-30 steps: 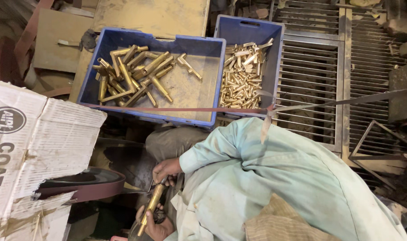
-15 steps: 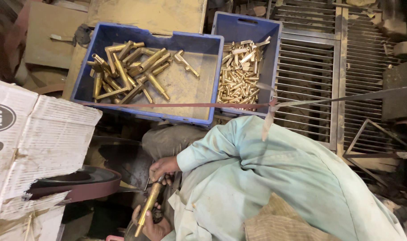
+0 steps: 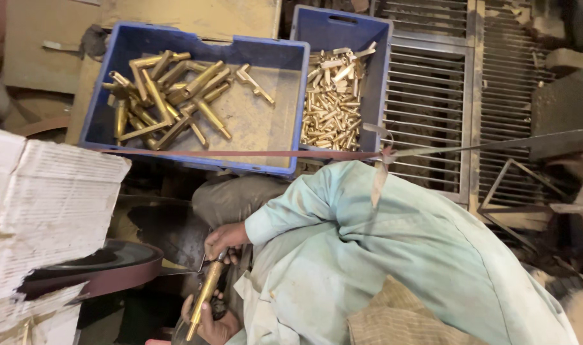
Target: The person sits on the floor and repeatedly picks up brass-colored metal parts from a blue bin. They hold each part against a moving belt sander to smooth the edges, then place the finished part into a pink bin. The person handles the parts one at a time, rotating them to grind different sides.
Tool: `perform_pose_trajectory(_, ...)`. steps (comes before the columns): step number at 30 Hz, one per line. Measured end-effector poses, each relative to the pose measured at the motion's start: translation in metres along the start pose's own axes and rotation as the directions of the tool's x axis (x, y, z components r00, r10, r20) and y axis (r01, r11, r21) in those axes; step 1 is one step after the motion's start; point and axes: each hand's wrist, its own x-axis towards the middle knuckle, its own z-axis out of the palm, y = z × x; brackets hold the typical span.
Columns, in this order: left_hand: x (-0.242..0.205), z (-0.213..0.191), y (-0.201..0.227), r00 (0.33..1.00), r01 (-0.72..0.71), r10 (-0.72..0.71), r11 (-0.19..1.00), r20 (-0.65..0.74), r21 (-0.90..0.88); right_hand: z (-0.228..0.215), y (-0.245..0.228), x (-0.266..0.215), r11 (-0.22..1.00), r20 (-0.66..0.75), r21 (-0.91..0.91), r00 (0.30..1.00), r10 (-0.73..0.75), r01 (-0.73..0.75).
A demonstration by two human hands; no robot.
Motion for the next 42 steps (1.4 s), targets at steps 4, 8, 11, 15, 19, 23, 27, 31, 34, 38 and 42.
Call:
perform_pose_trajectory(4, -0.003, 0.008, 0.003, 0.999, -0.040, 0.041, 0.999, 0.032, -0.008, 0.000, 0.004, 0.003, 1.000, -0.015, 0.015, 1.000, 0.022, -0.022)
perform_pose_trajectory(8, -0.003, 0.006, 0.002, 0.999, -0.029, 0.029, 1.000, 0.025, -0.007, 0.000, 0.007, 0.006, 0.999, -0.026, 0.023, 0.999, 0.038, -0.037)
perform_pose_trajectory(11, -0.001, 0.003, 0.000, 0.999, -0.034, 0.033, 0.999, 0.030, 0.016, 0.000, 0.007, 0.006, 0.999, -0.019, 0.026, 1.000, 0.021, -0.020)
perform_pose_trajectory(15, -0.004, 0.005, 0.001, 0.998, -0.041, 0.042, 0.999, 0.041, -0.023, 0.000, 0.002, 0.000, 0.998, -0.031, -0.038, 0.999, 0.044, -0.045)
perform_pose_trajectory(19, -0.005, 0.009, 0.003, 0.996, -0.063, 0.066, 0.997, 0.055, -0.046, 0.000, 0.003, 0.003, 1.000, -0.009, -0.004, 1.000, 0.027, -0.027)
perform_pose_trajectory(23, -0.004, 0.011, 0.005, 0.998, -0.048, 0.049, 0.999, 0.041, -0.018, -0.002, 0.008, 0.005, 1.000, 0.003, 0.012, 1.000, -0.006, 0.006)
perform_pose_trajectory(27, -0.005, 0.011, 0.007, 1.000, -0.007, 0.007, 1.000, 0.012, 0.014, -0.003, 0.010, 0.005, 0.998, 0.026, 0.046, 0.999, -0.040, 0.039)
perform_pose_trajectory(31, -0.005, 0.012, 0.008, 1.000, -0.011, 0.011, 1.000, 0.013, -0.016, -0.003, 0.007, 0.002, 1.000, 0.009, 0.013, 1.000, -0.011, 0.011)
perform_pose_trajectory(34, -0.005, 0.013, 0.006, 1.000, -0.016, 0.016, 0.999, 0.006, -0.037, -0.003, 0.007, 0.003, 1.000, 0.016, 0.017, 1.000, -0.024, 0.024)
perform_pose_trajectory(38, -0.004, 0.010, 0.005, 1.000, -0.013, 0.014, 1.000, 0.021, -0.028, -0.004, 0.010, 0.006, 0.999, 0.026, 0.031, 0.999, -0.023, 0.022)
perform_pose_trajectory(42, -0.004, 0.010, 0.005, 1.000, -0.014, 0.014, 1.000, 0.018, -0.028, -0.003, 0.010, 0.005, 0.999, 0.028, 0.027, 0.999, -0.019, 0.018)
